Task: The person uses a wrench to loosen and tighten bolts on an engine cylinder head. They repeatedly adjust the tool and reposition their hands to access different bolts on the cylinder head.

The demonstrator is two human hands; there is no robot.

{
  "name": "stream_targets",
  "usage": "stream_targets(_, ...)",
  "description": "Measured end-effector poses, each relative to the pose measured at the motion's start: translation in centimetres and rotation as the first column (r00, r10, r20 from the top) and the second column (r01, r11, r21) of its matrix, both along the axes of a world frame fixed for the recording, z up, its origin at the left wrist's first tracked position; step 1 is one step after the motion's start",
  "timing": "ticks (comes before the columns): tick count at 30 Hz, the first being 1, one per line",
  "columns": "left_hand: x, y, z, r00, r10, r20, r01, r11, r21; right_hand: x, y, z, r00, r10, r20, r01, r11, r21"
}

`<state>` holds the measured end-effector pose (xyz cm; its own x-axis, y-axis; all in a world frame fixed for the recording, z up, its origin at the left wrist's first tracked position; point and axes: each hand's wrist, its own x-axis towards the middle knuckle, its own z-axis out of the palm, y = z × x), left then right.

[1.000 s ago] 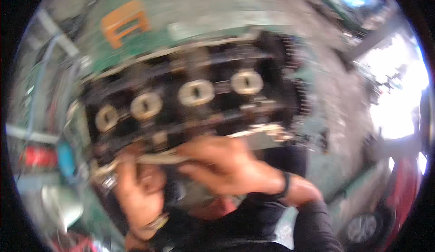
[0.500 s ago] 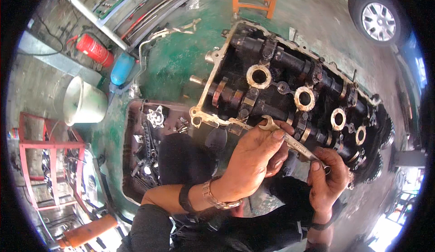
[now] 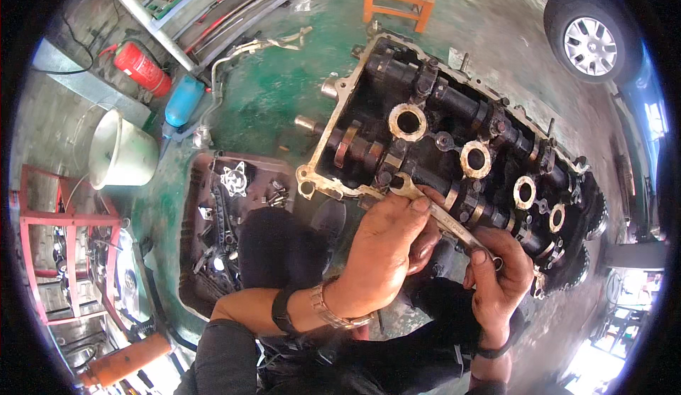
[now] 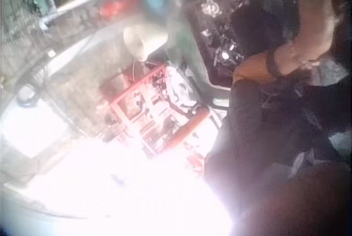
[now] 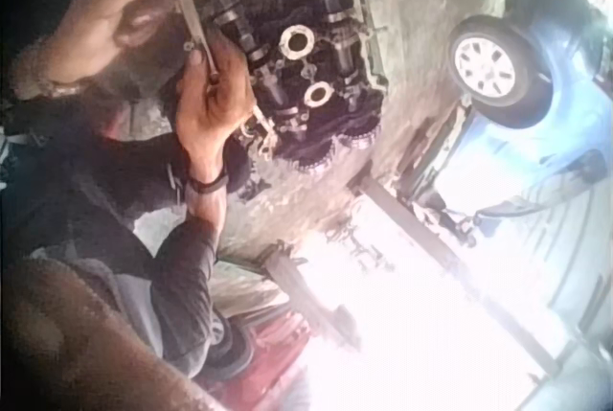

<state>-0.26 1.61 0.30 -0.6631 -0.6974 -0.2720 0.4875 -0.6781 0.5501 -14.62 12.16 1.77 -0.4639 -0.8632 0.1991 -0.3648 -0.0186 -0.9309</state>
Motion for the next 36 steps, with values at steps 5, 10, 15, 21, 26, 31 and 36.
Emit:
stream_targets(5,0.4,-0.1,0.1,1.000,0.023,0.005,-0.023,0.999,-0.043,0.7,-0.6,0.1,0.999,0.013,0.035,-0.013,1.000,-0.007)
stream_targets(10,0.7,-0.5,0.4,1.000,0.006,0.015,-0.006,0.999,-0.042,0.9,-1.1,0.2,0.999,0.050,0.021,-0.049,0.999,-0.020)
stream_targets(15,1.3,-0.2,0.2,0.996,0.041,0.075,-0.037,0.998,-0.044,0.6,-1.5,0.0,0.971,0.127,-0.203,-0.132,0.991,-0.010)
stream_targets(21,1.5,-0.6,-1.4,0.890,0.305,0.340,-0.297,0.952,-0.077,1.2,-2.1,-1.4,0.935,0.171,-0.311,-0.233,0.957,-0.172)
stream_targets(26,4.2,-3.3,-5.0,0.911,0.258,0.322,-0.148,0.933,-0.328,1.3,-0.9,-1.2,0.872,0.155,-0.464,-0.305,0.914,-0.267)
stream_targets(31,5.6,-3.8,-7.1,0.912,0.277,0.303,-0.118,0.884,-0.453,1.5,-0.3,-1.4,0.822,0.222,-0.525,-0.404,0.876,-0.261)
stream_targets(36,5.6,-3.3,-7.4,0.942,0.254,0.218,0.035,0.573,-0.819,2.1,-0.4,-2.0,0.798,0.277,-0.535,-0.460,0.853,-0.244)
